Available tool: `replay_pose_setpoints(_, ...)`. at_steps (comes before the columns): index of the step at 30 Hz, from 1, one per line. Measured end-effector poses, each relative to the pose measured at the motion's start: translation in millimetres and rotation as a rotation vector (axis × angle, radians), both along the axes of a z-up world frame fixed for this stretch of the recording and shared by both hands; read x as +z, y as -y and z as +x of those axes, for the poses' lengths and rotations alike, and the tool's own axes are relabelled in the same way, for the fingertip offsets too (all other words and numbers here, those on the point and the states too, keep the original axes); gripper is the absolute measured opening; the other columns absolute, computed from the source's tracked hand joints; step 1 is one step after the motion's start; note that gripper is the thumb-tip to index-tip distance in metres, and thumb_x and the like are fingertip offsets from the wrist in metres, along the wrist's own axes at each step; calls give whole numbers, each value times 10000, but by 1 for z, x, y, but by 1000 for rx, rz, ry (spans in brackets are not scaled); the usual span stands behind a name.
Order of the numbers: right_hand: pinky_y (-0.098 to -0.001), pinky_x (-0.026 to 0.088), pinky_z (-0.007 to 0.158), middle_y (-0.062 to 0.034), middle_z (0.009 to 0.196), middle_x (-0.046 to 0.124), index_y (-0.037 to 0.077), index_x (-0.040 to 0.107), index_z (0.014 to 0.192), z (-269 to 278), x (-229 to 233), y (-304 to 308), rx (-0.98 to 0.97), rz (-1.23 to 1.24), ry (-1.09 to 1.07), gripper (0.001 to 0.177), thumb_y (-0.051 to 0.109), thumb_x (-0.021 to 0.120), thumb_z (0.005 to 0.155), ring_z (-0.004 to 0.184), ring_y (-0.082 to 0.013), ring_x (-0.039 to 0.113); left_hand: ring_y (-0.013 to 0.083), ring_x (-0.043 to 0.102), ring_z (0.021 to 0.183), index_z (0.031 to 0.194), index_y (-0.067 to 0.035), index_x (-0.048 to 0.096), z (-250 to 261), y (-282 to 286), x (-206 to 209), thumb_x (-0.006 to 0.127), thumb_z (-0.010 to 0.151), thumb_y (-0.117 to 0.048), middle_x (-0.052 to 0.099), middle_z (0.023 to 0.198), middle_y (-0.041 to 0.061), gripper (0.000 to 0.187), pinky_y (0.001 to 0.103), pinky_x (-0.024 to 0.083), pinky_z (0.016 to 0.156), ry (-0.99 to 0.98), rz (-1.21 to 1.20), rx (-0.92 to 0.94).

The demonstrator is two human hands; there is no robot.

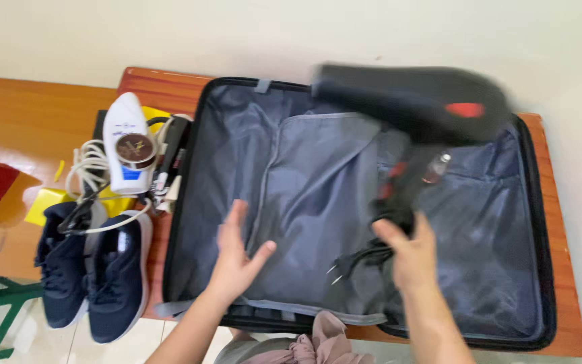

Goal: The person unpacks a suitcase placed on a wooden table, removing folded clothes, shoes, and personal care items one by one. Clothes are placed into a green laundry basket, while shoes and toiletries are set on the table. The suitcase is then closed.

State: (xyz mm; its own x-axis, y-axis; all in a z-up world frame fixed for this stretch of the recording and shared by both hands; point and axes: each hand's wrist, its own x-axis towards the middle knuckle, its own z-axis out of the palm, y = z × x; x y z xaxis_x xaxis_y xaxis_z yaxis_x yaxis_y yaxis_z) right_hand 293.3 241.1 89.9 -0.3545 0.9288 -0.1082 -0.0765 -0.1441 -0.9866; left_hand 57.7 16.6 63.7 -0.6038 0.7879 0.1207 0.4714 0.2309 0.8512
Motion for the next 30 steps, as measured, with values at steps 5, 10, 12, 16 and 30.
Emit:
replay_pose_setpoints(5,-310,558,917,-62,1080,752,9,666,1222,-94,14,115,549,-9,134,599,178,892,693,1001,-149,692,273,432,1502,1659,-69,96,-17,39,30,779,891,-290,441,1595,179,1052,390,292,1248,700,344,-437)
replay_pose_setpoints(10,-326,536,1011,-109,1238,707,12,575,1389,-175,25,196,895,236,39,632,223,811,843,1151,-211,694,189,622,1136,1489,-45,389,-54,96,37,861,746,-132,645,1209,98,885,353,487,1026,658,235,-45)
replay_pose_setpoints(12,-366,519,985,-140,1213,686,25,522,1408,-197,32,213,978,362,181,728,290,828,804,1134,-269,673,161,623,1054,1460,-53,434,-76,122,34,847,723,-97,637,1119,67,846,337,508,960,732,240,37)
replay_pose_setpoints(16,-461,434,987,-177,1273,636,24,472,1437,-234,47,242,1031,670,414,871,420,831,749,1154,-383,555,145,645,1008,1358,-8,483,-120,161,29,836,737,-72,663,1071,57,717,316,529,913,824,253,87)
replay_pose_setpoints(30,-432,403,1077,-126,1390,518,142,455,1495,-225,25,231,848,594,716,737,430,726,872,1318,-325,465,216,687,1012,1477,43,391,-253,170,-1,892,673,-222,709,1120,153,983,335,540,890,254,-37,257)
